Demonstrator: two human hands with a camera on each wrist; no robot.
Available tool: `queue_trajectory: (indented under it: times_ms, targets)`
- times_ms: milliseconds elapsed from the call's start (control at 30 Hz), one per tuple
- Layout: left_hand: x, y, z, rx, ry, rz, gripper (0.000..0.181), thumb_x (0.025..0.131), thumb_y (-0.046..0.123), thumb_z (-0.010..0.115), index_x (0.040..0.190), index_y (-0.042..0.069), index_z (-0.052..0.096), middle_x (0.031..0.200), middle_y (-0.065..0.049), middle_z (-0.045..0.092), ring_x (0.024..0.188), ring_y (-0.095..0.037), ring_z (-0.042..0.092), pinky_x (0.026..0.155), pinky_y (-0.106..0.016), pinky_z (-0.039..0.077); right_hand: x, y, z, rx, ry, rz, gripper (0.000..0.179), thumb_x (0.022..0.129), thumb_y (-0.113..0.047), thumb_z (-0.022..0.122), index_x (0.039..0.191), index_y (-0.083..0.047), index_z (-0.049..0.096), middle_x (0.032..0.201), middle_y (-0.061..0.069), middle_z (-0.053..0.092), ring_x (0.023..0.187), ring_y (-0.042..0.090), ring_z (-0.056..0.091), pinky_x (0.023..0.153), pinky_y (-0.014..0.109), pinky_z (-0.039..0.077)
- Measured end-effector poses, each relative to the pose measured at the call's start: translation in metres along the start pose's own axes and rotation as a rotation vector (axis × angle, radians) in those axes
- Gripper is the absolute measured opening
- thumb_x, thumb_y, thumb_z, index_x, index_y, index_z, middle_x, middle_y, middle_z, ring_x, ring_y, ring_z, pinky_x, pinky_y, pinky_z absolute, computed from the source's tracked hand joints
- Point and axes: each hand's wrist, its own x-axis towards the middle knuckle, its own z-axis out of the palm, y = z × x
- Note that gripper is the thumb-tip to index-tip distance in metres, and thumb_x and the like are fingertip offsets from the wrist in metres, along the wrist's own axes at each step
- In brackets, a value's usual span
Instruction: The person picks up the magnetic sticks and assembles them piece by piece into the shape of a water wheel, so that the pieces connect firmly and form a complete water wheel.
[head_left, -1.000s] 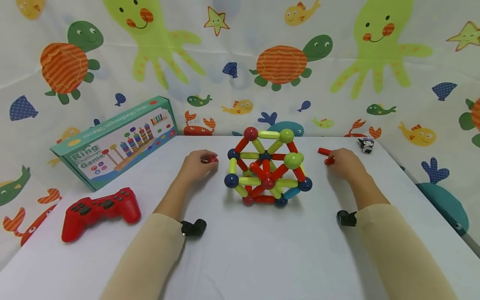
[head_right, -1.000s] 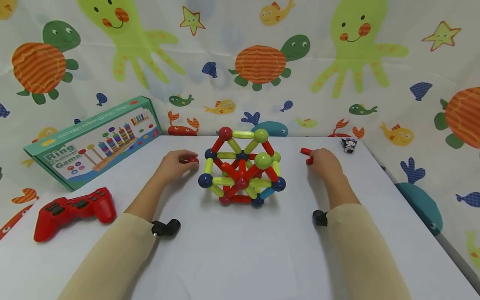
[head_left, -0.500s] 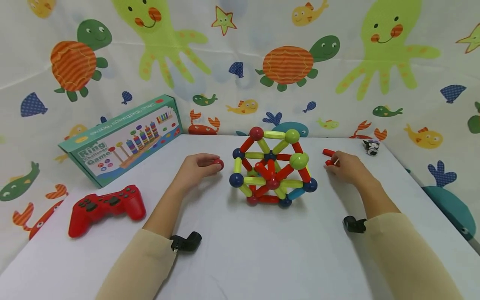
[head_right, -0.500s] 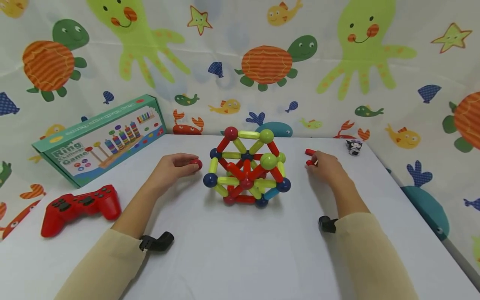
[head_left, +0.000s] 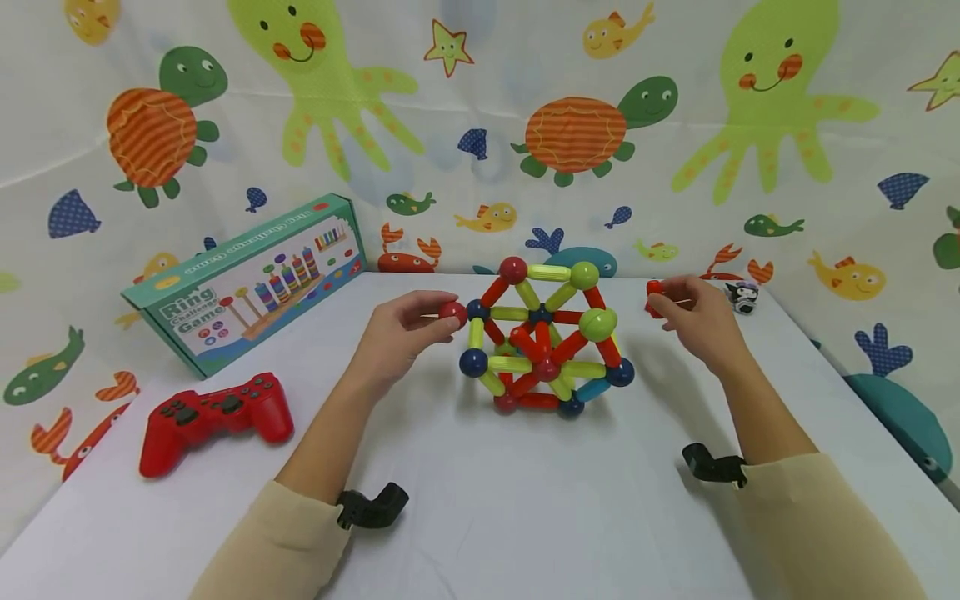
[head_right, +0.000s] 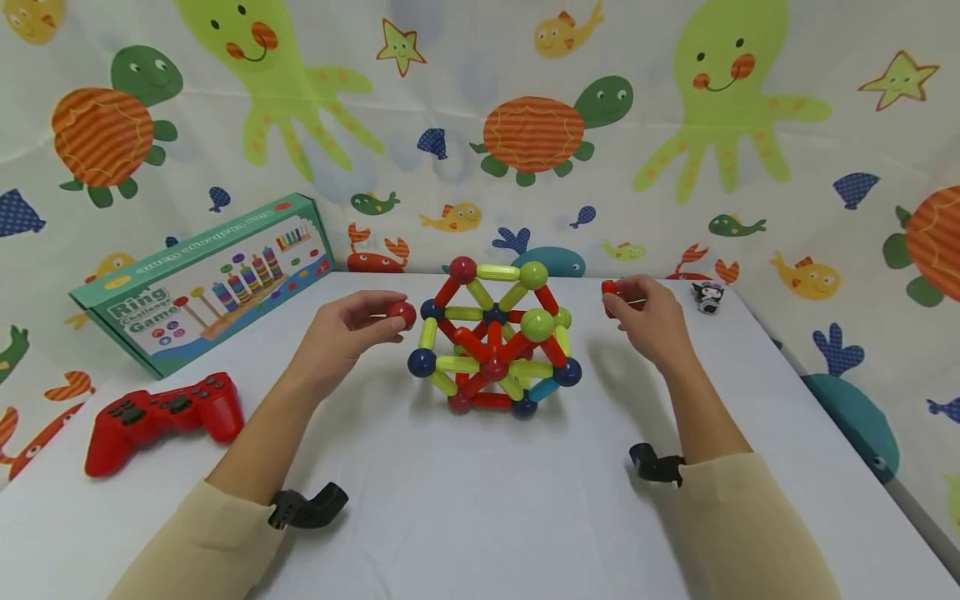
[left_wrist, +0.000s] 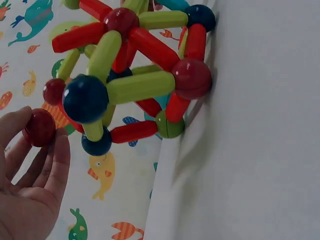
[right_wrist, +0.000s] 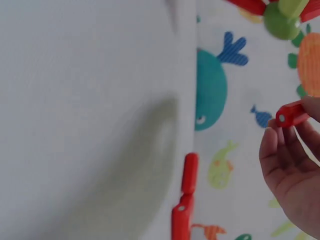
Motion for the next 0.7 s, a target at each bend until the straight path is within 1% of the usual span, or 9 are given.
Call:
queue_trajectory:
  times_ms: [133, 267, 400, 500, 600, 700]
  targets:
    - [-0.007, 0.015, 0.013, -0.003, -0.034, 0.075, 0.039, 0.098, 0.024, 0.073, 0.136, 0.020, 0.066, 0.131, -0.001, 0.067, 0.116, -0.023, 0.069, 0.099, -0.037, 0.058, -0.008, -0.015, 0.001, 0.048, 0.015, -0.023, 0.060, 0.103, -0.051, 0.056, 0.145, -0.007, 0.051, 0.136, 0.016, 0.060, 0.109, 0.030, 0.064, 0.077, 0.010, 0.052]
    - [-0.011, 0.025, 0.025, 0.016, -0.072, 0.136, 0.040, 0.098, 0.020, 0.072, 0.137, 0.018, 0.065, 0.130, -0.004, 0.069, 0.116, -0.024, 0.069, 0.094, -0.036, 0.061, -0.015, -0.027, 0.003, 0.069, 0.025, -0.061, 0.057, 0.103, -0.049, 0.058, 0.144, -0.009, 0.054, 0.135, 0.015, 0.061, 0.103, 0.021, 0.065, 0.079, 0.012, 0.054]
    - [-0.011, 0.029, 0.035, 0.029, -0.083, 0.168, 0.040, 0.098, 0.017, 0.072, 0.137, 0.016, 0.065, 0.128, -0.005, 0.070, 0.116, -0.024, 0.069, 0.094, -0.037, 0.061, -0.020, -0.037, 0.004, 0.080, 0.024, -0.118, 0.054, 0.103, -0.046, 0.059, 0.143, -0.010, 0.056, 0.134, 0.015, 0.063, 0.099, 0.016, 0.065, 0.079, 0.012, 0.054]
    - [-0.011, 0.031, 0.040, 0.032, -0.097, 0.187, 0.039, 0.098, 0.016, 0.072, 0.136, 0.015, 0.066, 0.128, -0.005, 0.071, 0.117, -0.024, 0.069, 0.096, -0.036, 0.060, -0.023, -0.043, 0.004, 0.076, 0.024, -0.138, 0.053, 0.104, -0.046, 0.059, 0.143, -0.011, 0.057, 0.133, 0.015, 0.064, 0.097, 0.016, 0.066, 0.078, 0.011, 0.053]
    - [-0.010, 0.032, 0.044, 0.035, -0.111, 0.197, 0.039, 0.098, 0.015, 0.072, 0.136, 0.014, 0.066, 0.128, -0.006, 0.072, 0.117, -0.024, 0.069, 0.097, -0.036, 0.059, -0.025, -0.047, 0.005, 0.071, 0.026, -0.149, 0.052, 0.104, -0.046, 0.059, 0.144, -0.012, 0.057, 0.133, 0.015, 0.064, 0.096, 0.015, 0.066, 0.077, 0.012, 0.053]
    - [-0.010, 0.032, 0.045, 0.041, -0.112, 0.199, 0.039, 0.098, 0.014, 0.072, 0.137, 0.013, 0.065, 0.127, -0.006, 0.072, 0.117, -0.023, 0.070, 0.098, -0.036, 0.059, -0.028, -0.049, 0.005, 0.067, 0.026, -0.168, 0.051, 0.104, -0.044, 0.058, 0.143, -0.011, 0.058, 0.133, 0.015, 0.064, 0.096, 0.016, 0.065, 0.077, 0.013, 0.053]
